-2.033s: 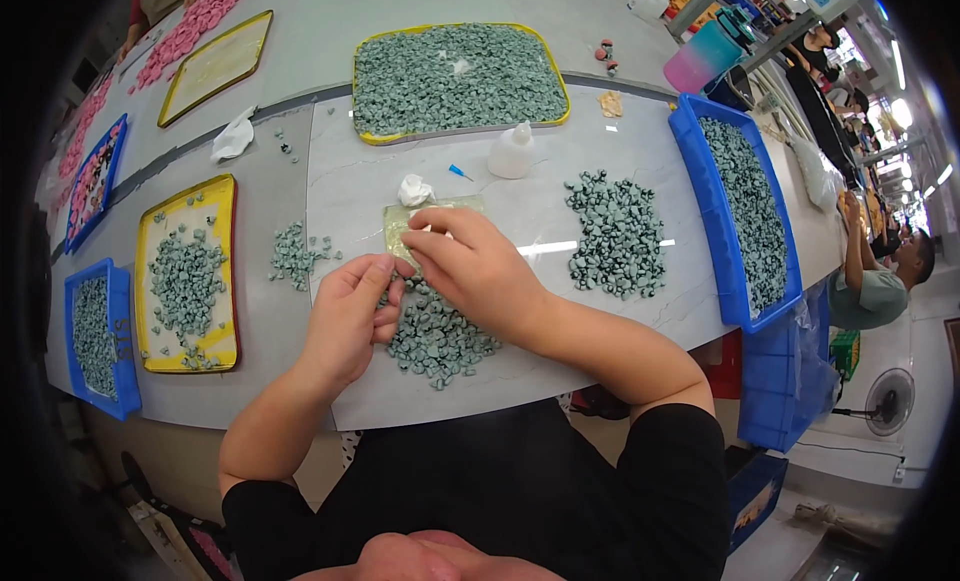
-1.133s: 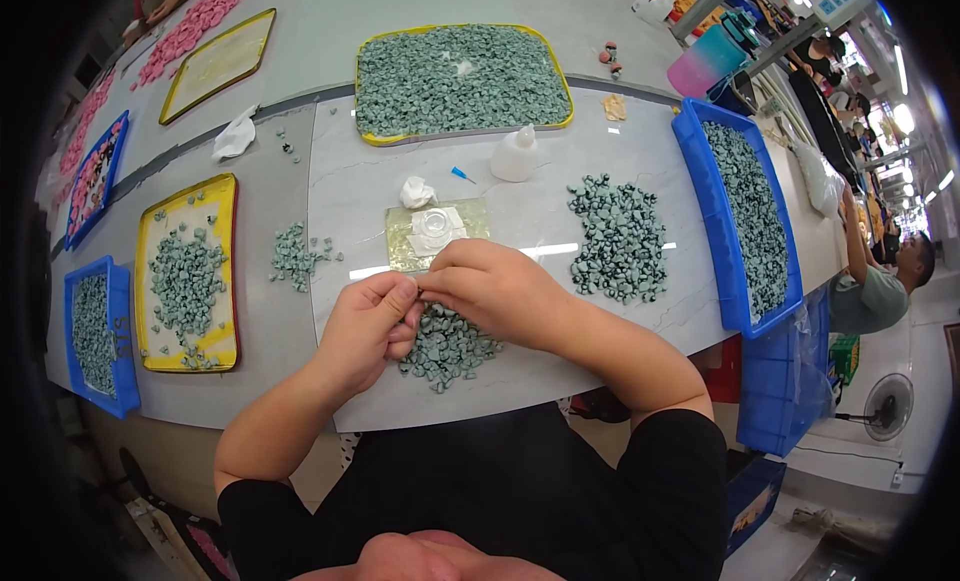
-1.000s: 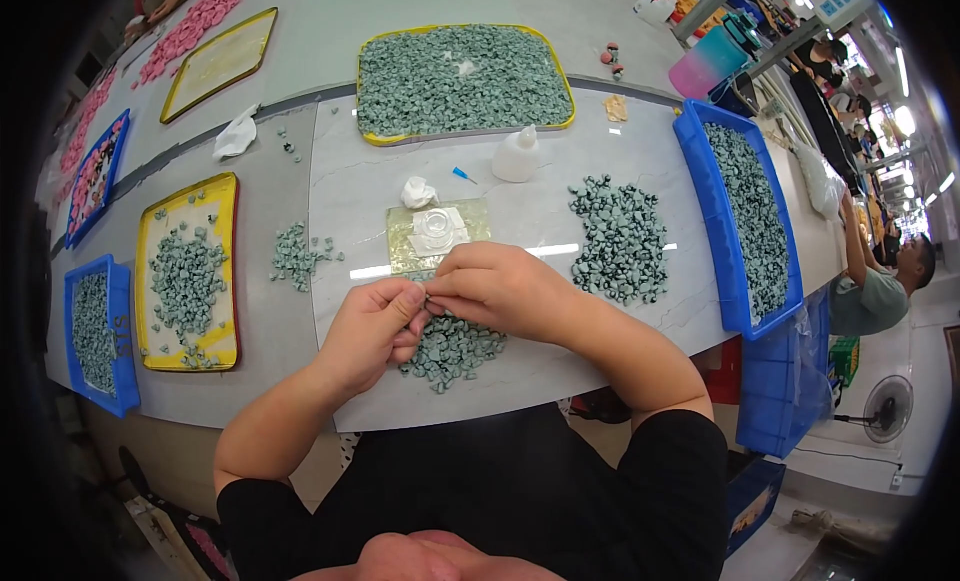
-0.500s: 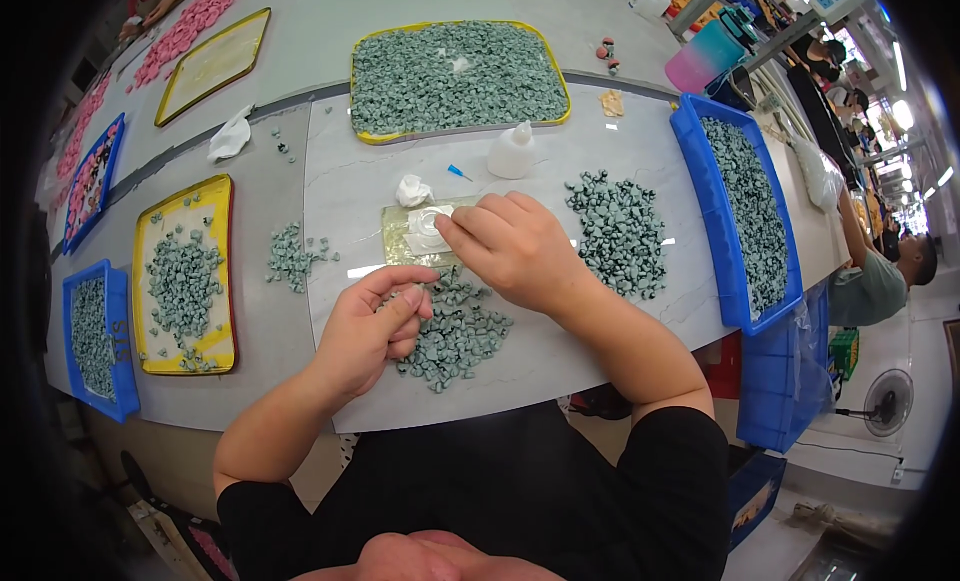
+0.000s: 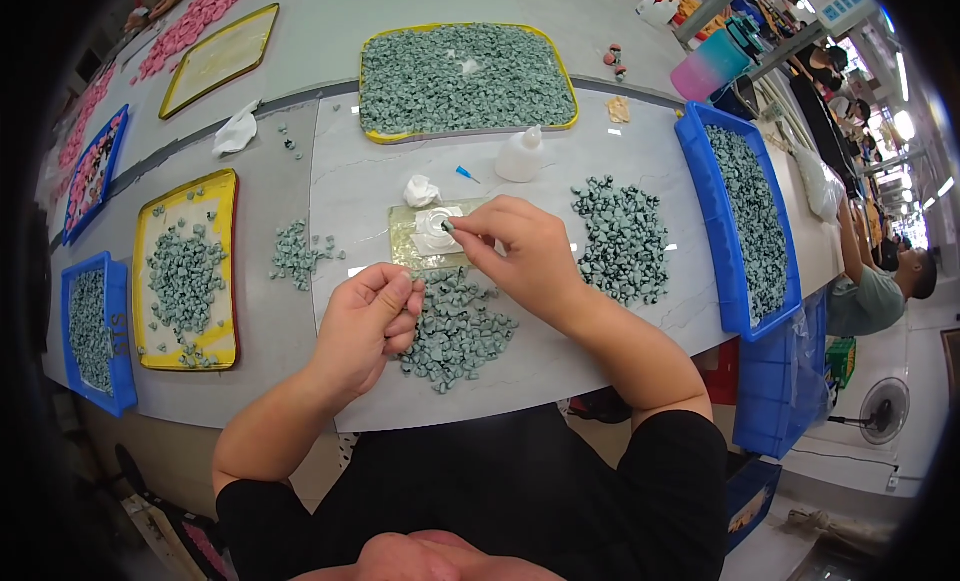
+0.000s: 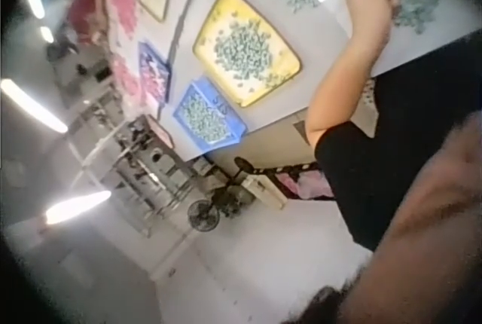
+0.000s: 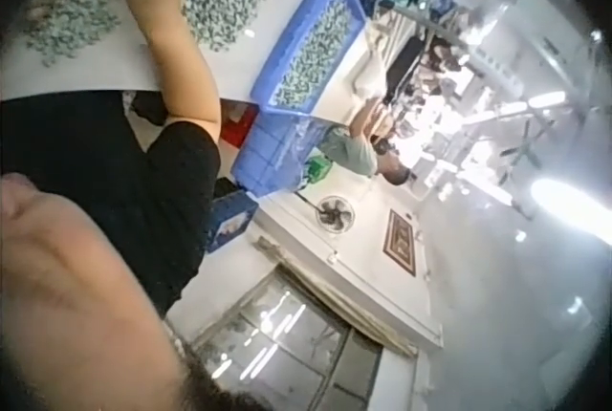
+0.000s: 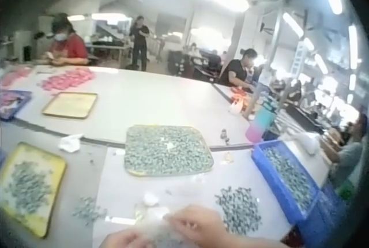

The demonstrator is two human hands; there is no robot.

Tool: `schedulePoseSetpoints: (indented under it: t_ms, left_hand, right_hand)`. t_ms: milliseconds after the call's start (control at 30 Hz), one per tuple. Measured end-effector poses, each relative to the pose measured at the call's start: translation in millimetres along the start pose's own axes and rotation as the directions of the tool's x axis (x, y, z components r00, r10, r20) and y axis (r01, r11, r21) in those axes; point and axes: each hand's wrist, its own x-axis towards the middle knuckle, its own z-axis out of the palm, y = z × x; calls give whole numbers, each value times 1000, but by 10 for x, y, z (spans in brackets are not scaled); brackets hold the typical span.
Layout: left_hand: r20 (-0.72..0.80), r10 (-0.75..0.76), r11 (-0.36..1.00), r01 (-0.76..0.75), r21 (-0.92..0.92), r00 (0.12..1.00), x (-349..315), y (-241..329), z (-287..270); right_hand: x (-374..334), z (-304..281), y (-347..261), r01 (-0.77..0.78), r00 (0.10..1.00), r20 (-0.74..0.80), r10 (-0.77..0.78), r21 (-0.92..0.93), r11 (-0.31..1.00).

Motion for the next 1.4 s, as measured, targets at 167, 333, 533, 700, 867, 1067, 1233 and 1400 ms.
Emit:
schedulePoseSetpoints:
  t_ms: [167,333,533,700,867,1067,1233,1400]
  left_hand:
    - [-6,-12,999,12,-48,1000,-32,26,28]
    - [-43,-39,998,37,-46,998,-36,57,64]
    - [-17,-54,998,54,-25,998,-42,49,78]
    - [14,-103,994,104,-30,995,-63,63,86]
    - [34,-103,994,104,-40,994,-74,50,67]
    - [22,-60,998,61,-35,998,-102,0,46]
    - [30,-19,998,20,-52,999,-130,10,34]
    - [47,-80,987,86,-133,996,-129,30,48]
  right_hand:
    - [30,-14,-102,-541,835,228,501,503,674]
    - [49,-41,-134,-645,742,367,562,622,445]
    - [-39,14,-164,-518,851,275,447,578,631]
    - [-53,96,-211,130,991,-7,-130,145,981]
    - [-51,127,-206,381,925,-6,-381,27,924]
    - [-97,199,-224,443,896,-14,-444,-30,896]
    - [-79,260,-221,436,898,-86,-431,44,899]
    - [-50,159,-224,507,862,18,-507,12,862]
